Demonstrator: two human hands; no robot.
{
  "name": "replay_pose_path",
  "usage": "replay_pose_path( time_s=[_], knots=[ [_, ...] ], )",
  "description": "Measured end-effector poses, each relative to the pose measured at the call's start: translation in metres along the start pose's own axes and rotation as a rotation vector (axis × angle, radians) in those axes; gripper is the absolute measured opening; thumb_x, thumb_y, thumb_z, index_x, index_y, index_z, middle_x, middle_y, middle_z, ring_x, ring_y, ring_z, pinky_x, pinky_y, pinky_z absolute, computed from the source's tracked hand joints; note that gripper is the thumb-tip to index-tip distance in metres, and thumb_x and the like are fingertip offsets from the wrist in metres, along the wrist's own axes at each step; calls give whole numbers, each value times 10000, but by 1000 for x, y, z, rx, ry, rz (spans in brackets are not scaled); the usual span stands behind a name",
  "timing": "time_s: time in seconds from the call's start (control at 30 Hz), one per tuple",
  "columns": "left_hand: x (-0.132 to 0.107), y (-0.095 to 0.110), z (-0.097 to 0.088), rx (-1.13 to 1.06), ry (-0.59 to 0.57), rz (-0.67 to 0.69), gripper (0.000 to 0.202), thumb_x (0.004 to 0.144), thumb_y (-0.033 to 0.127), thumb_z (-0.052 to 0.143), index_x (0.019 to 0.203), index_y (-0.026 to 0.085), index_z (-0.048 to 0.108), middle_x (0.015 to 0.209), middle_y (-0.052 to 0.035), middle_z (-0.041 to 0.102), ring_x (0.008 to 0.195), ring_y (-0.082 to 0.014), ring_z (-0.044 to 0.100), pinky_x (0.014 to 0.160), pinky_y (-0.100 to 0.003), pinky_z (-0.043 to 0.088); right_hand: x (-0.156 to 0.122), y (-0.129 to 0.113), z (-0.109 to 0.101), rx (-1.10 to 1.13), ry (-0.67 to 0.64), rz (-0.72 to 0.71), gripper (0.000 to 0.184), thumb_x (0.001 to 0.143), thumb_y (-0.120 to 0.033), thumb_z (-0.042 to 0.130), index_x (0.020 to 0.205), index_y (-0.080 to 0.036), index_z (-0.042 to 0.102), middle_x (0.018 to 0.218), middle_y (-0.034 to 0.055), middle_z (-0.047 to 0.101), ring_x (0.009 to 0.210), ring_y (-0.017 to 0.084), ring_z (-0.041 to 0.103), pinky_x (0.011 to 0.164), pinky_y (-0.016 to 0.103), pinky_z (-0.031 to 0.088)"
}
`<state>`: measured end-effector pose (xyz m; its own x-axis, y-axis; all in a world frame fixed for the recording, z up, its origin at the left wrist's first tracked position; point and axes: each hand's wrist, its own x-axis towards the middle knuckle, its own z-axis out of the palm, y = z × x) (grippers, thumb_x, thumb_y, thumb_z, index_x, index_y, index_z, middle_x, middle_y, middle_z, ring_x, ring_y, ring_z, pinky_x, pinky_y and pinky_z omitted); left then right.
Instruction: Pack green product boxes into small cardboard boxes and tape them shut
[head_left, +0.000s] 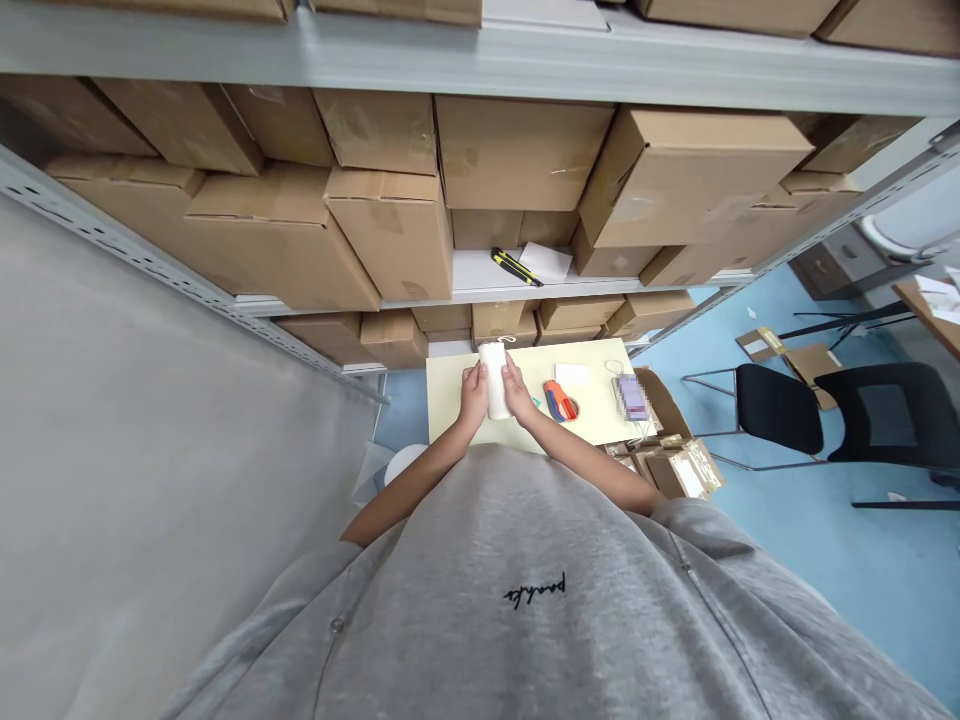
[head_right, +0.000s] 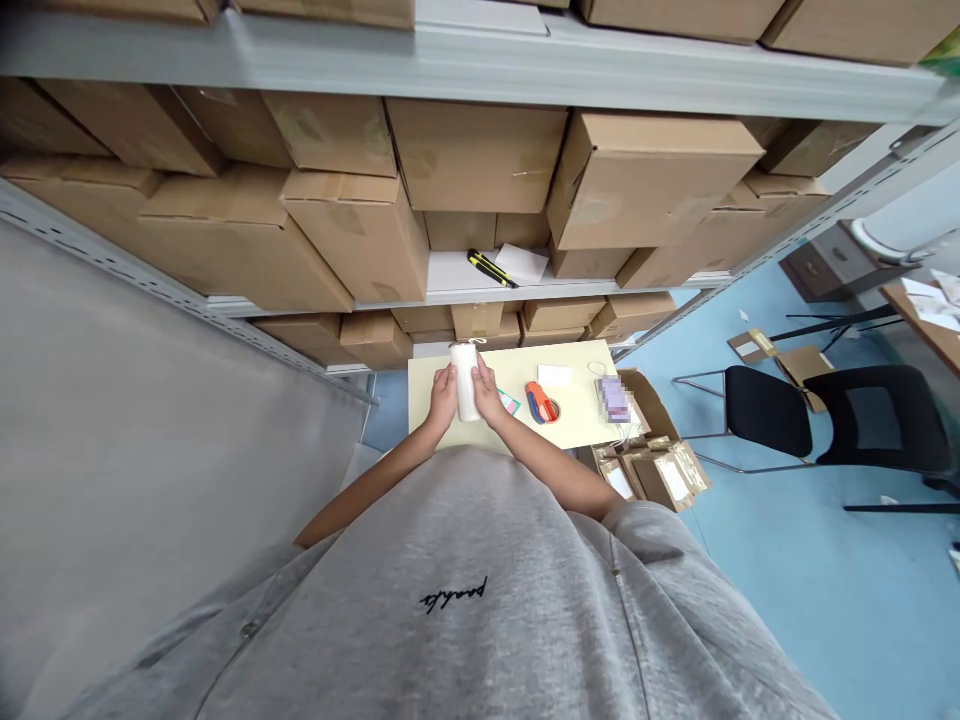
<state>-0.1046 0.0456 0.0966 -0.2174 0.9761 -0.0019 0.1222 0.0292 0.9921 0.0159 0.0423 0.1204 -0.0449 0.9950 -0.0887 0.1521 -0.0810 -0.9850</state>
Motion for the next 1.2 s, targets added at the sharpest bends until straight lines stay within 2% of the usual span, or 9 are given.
replay_pose_path(
  time_s=[0.13,0.27,0.43,0.57,0.73,0.87,0.93,1.03,1.2],
  knots=[
    [-1,0,12,-72,71,6,514,1037,671,402,1188,234,626,1139,-90,671,1104,-234,647,997,-380,518,-1,-12,-14,212,-167,6,885,946,-817,413,1681,-338,296,1712,-15,357,1591,216,289,1311,445,235],
    [-4,4,24,-59,121,-19,463,1042,663,392,1072,246,590,1021,-56,661,960,-219,648,889,-368,534,2,-15,-27,212,-196,7,893,915,-798,518,1653,-322,355,1661,23,444,1544,231,384,1275,465,313],
    [-11,13,41,82,150,15,435,1027,637,469,1034,249,665,1043,-87,622,1182,-264,561,1063,-423,475,8,-2,-40,135,-135,-19,812,911,-775,556,1518,-236,540,1458,107,642,1363,292,569,1204,467,405],
    [-15,16,54,98,107,11,493,1031,661,434,1042,237,684,1005,-89,626,1158,-262,565,1068,-426,471,10,4,-53,119,-133,6,794,942,-806,444,1452,-219,603,1450,118,646,1399,288,539,1225,448,382],
    [-19,15,64,1,209,-44,488,1018,668,468,1152,222,615,1113,-93,672,1046,-230,639,961,-391,520,14,5,-68,176,-178,77,791,932,-771,499,1514,-239,553,1554,98,562,1471,286,464,1254,466,336],
    [-20,10,68,77,289,-42,468,1045,642,417,1073,227,633,1085,-93,652,1121,-235,614,1043,-411,495,17,5,-72,221,-282,101,864,899,-703,607,1610,-243,433,1315,104,684,1201,282,636,1091,460,500],
    [-20,8,69,103,330,-52,481,1043,642,419,1024,227,660,1097,-102,629,1184,-241,589,1102,-425,467,17,4,-72,204,-296,90,923,866,-661,681,1640,-254,386,1226,90,692,1085,263,659,1028,443,533],
    [-19,8,72,64,333,-70,497,1023,661,457,956,224,685,1073,-104,626,1159,-247,600,1074,-429,494,17,0,-75,148,-270,39,902,852,-638,714,1626,-275,426,1277,93,669,1163,271,623,1093,442,491],
    [-16,19,71,-41,299,-46,523,1005,693,452,1002,217,669,997,-86,689,1052,-246,646,941,-400,547,21,-2,-77,217,-299,49,744,948,-673,559,1593,-310,485,1439,79,620,1376,274,529,1195,442,408]
  ],
)
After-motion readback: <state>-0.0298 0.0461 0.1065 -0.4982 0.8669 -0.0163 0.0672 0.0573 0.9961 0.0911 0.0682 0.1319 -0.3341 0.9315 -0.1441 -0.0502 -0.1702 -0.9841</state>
